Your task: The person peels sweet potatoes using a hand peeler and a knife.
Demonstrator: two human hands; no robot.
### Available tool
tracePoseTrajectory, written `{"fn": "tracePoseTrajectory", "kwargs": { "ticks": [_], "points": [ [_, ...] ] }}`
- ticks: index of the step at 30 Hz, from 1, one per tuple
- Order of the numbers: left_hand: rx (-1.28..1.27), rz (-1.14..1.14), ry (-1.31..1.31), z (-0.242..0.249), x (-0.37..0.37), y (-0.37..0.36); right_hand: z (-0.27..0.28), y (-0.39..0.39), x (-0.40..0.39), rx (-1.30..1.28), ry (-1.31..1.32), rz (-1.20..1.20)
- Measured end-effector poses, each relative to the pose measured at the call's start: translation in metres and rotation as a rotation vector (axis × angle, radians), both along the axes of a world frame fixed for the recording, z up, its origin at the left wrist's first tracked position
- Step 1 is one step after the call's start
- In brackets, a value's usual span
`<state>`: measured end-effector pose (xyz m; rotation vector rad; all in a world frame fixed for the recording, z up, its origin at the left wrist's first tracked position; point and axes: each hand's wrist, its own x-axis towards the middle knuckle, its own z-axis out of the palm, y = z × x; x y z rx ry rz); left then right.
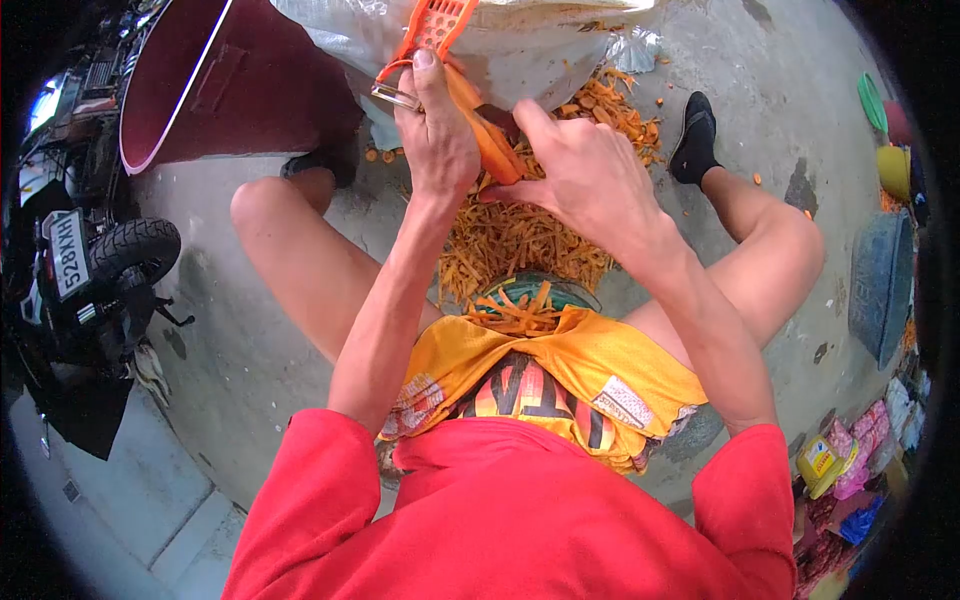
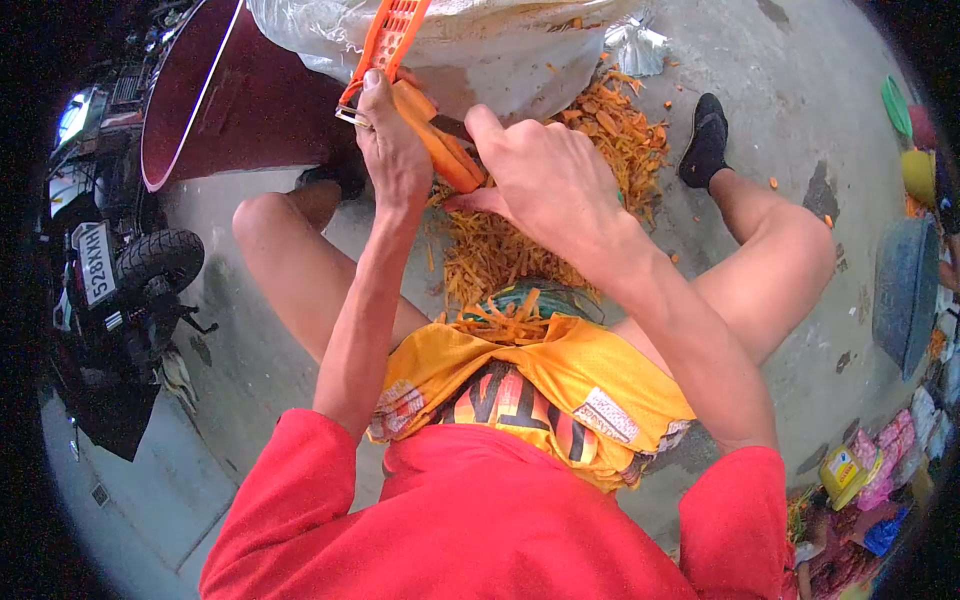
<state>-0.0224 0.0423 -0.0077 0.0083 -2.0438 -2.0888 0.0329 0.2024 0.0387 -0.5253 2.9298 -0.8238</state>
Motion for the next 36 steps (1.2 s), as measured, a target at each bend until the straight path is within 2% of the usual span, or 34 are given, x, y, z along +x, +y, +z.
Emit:
{"fn": "tracePoseTrajectory", "kwargs": {
  "ticks": [4, 17, 23, 26, 29, 32, 34, 36],
  "points": [
    [0.028, 0.004, -0.035, -0.004, 0.002, -0.002, 0.008, -0.001, 0.001, 0.116, -0.034, 0.035],
    [0.021, 0.121, -0.031, 0.0, -0.002, -0.009, -0.015, -0.002, -0.001, 0.143, 0.116, -0.008],
    [0.137, 0.212, -0.039, 0.0, 0.006, -0.007, -0.024, 0.01, -0.003, 0.143, 0.127, -0.069],
    [0.223, 0.08, -0.175, 0.006, 0.009, -0.026, -0.022, 0.029, -0.004, 0.071, 0.173, -0.001],
    [-0.003, -0.187, -0.493, 0.011, 0.007, -0.05, -0.022, 0.046, -0.007, -0.021, 0.082, 0.189],
    [-0.108, -0.3, -0.479, 0.004, 0.012, -0.054, -0.022, 0.046, -0.01, -0.054, 0.153, 0.305],
    [-0.076, -0.289, -0.463, -0.013, 0.018, -0.05, -0.019, 0.042, -0.013, -0.053, 0.183, 0.326],
    [-0.164, -0.309, -0.268, -0.025, 0.025, -0.041, -0.014, 0.039, -0.017, -0.049, 0.215, 0.345]
  ]
}}
